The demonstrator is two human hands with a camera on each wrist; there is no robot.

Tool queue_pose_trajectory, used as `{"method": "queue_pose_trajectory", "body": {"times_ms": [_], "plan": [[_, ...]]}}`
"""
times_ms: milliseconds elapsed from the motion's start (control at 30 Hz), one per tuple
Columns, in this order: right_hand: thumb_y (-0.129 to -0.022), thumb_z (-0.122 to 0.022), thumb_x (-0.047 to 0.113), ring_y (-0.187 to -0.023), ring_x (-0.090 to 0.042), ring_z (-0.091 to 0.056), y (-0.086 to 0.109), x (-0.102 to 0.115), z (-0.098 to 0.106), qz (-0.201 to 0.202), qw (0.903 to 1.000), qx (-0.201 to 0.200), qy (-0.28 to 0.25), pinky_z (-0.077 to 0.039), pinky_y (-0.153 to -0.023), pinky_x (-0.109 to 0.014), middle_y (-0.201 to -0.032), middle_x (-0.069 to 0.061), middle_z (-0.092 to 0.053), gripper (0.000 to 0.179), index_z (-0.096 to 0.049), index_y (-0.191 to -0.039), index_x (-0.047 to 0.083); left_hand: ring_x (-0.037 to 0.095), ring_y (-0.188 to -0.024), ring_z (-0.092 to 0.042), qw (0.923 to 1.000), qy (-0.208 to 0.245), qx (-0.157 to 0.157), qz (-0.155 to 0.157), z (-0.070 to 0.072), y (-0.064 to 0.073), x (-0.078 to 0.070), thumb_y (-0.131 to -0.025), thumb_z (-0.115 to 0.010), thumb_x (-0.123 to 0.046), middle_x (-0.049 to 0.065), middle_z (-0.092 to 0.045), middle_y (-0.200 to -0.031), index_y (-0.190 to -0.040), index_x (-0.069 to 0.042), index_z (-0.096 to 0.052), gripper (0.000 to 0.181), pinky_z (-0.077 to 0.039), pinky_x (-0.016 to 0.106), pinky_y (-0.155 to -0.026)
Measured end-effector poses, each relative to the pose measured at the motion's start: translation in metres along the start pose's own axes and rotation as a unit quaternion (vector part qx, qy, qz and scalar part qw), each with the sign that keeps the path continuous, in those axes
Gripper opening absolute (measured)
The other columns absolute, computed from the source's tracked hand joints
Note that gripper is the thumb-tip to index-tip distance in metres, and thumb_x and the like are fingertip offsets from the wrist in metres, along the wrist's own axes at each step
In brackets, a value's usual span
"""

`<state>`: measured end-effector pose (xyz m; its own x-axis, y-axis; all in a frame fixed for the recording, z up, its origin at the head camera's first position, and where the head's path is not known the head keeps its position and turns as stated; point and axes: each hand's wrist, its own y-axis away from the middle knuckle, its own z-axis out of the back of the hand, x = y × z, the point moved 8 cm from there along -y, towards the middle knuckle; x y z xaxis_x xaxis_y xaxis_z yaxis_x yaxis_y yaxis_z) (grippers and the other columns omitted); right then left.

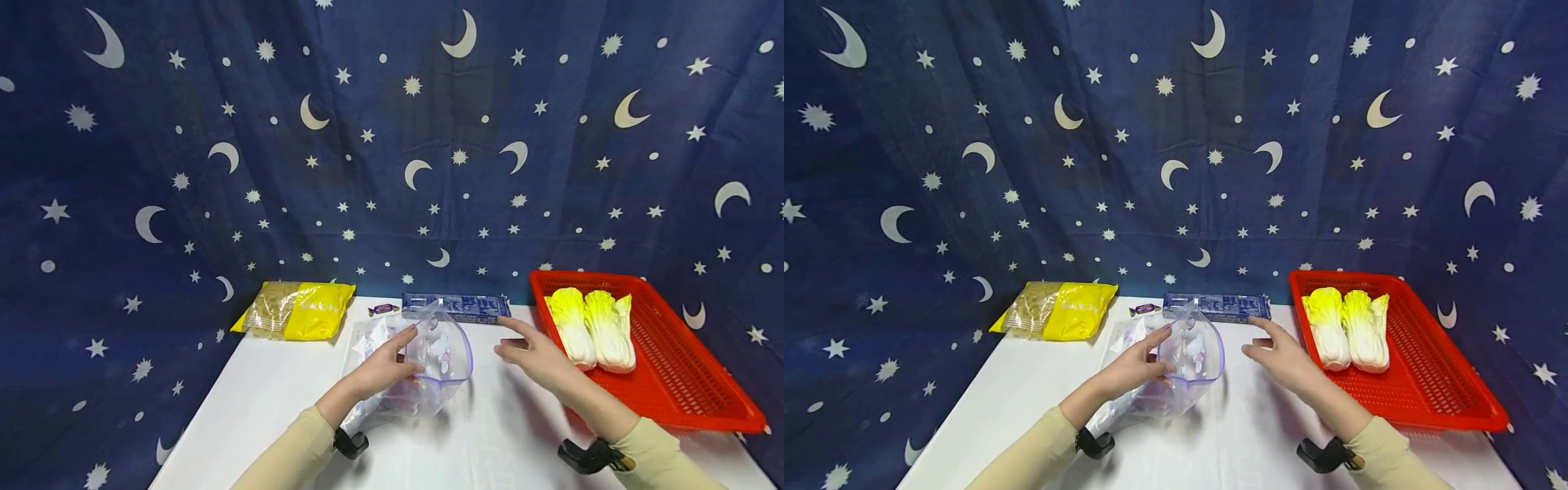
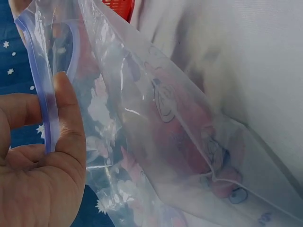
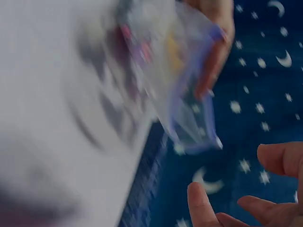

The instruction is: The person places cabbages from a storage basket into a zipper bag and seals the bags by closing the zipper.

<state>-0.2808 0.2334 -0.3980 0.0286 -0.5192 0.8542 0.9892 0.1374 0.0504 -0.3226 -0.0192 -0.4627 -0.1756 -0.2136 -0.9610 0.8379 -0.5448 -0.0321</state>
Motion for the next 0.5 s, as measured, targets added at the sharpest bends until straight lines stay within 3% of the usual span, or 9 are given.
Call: {"method": "queue_pose_trajectory", "body": {"times_ms": [233,400,500], "plan": [[-0.103,-0.059,0.039,-0.129,-0.051,-0.051,-0.010,-0.011,0.077,-0.030,0.9992,-0.013,0.023,-0.044,-0.104,-0.066,-0.160,-0.035,-0.021,0.084,-0.014,-0.162,-0.003,0.016,-0.089,-0.069,0.9999,-0.013,-0.004,0.000,0.000,0.004,-0.001,-0.096,-0.070,-0.011,0.007,-0.020,-0.169,-0.160,-0.001,-0.029,0.077,-0.057,0.022,-0.083],[-0.107,-0.051,0.037,-0.139,-0.056,-0.032,-0.024,-0.036,0.130,-0.036,0.9989,-0.030,0.010,-0.055,-0.098,-0.040,-0.159,-0.041,-0.013,0.085,-0.006,-0.157,-0.014,0.017,-0.090,-0.070,1.0000,-0.005,-0.002,0.000,-0.001,0.007,-0.001,-0.096,-0.070,-0.012,0.007,-0.020,-0.169,-0.161,-0.004,-0.029,0.077,-0.059,0.024,-0.082],[-0.107,-0.048,0.041,-0.141,-0.057,-0.027,-0.029,-0.056,0.156,-0.063,0.9972,-0.041,0.000,-0.054,-0.100,-0.042,-0.159,-0.042,-0.007,0.089,0.000,-0.156,-0.016,0.017,-0.089,-0.070,1.0000,0.002,0.000,0.000,-0.001,0.007,-0.001,-0.096,-0.070,-0.012,0.006,-0.019,-0.170,-0.161,-0.004,-0.029,0.077,-0.059,0.025,-0.082]]}}
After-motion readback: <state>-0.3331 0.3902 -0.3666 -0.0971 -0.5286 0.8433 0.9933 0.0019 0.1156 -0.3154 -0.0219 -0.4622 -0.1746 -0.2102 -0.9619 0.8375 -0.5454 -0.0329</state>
